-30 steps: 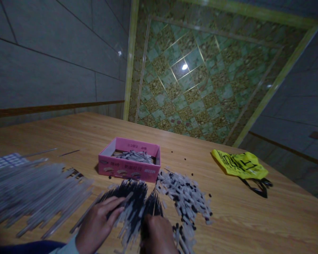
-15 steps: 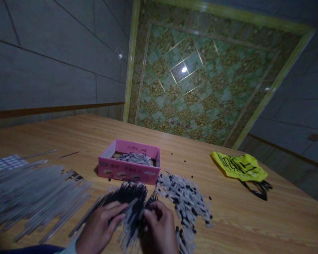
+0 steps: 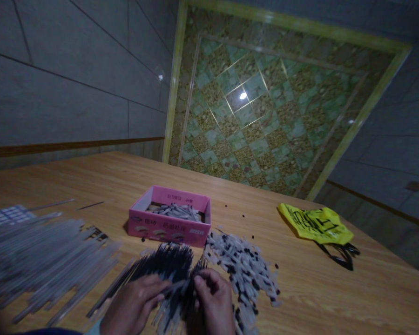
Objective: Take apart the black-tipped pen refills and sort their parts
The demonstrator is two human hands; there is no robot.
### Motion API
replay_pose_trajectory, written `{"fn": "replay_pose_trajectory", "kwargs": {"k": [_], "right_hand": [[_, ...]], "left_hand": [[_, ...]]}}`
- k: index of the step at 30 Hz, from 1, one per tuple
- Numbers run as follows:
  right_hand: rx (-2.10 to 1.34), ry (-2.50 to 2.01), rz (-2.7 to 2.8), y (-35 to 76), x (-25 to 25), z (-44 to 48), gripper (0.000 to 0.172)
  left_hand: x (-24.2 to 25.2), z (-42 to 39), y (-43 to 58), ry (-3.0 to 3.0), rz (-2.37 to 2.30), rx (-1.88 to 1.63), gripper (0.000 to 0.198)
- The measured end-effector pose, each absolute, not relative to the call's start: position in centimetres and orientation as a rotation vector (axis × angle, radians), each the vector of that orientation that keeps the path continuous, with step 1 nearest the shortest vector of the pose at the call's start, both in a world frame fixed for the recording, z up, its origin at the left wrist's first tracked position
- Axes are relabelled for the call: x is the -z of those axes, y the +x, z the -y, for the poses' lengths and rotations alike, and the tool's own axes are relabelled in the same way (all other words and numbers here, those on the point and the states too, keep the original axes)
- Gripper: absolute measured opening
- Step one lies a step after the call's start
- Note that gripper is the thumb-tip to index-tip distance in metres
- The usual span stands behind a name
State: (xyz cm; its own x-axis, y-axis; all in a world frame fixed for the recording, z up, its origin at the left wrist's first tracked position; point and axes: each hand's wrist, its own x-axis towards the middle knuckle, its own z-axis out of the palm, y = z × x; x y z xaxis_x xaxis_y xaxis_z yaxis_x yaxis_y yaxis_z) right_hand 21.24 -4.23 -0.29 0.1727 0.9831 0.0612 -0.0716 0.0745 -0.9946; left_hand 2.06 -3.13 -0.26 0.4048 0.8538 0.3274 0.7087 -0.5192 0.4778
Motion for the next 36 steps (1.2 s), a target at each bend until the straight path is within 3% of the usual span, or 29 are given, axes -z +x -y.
{"fn": "replay_pose_trajectory", "kwargs": {"k": [5,21,26,36], "right_hand": [[-1.106,-1.164,1.054,20.87,-0.26,4.44,0.039],[-1.003,-1.216,1.213,20.73,0.58,4.49,0.025],[-0.798,-1.238,1.446,20.79,0.08,4.65,0.015],[-0.583,-1.314,1.707,21.22,0.08,4.5,0.016]], "left_hand": [[0.21,3.1,2.01,2.413,-1.374,-0.665,0.034],[0.71,2.99,1.96,2.419,-1.361,-0.632,0.032],[0.6,3.16,1.98,2.434,-1.411,-0.614,0.031],[0.26,3.32,2.14,2.412,-1.444,-0.626,0.032]]}}
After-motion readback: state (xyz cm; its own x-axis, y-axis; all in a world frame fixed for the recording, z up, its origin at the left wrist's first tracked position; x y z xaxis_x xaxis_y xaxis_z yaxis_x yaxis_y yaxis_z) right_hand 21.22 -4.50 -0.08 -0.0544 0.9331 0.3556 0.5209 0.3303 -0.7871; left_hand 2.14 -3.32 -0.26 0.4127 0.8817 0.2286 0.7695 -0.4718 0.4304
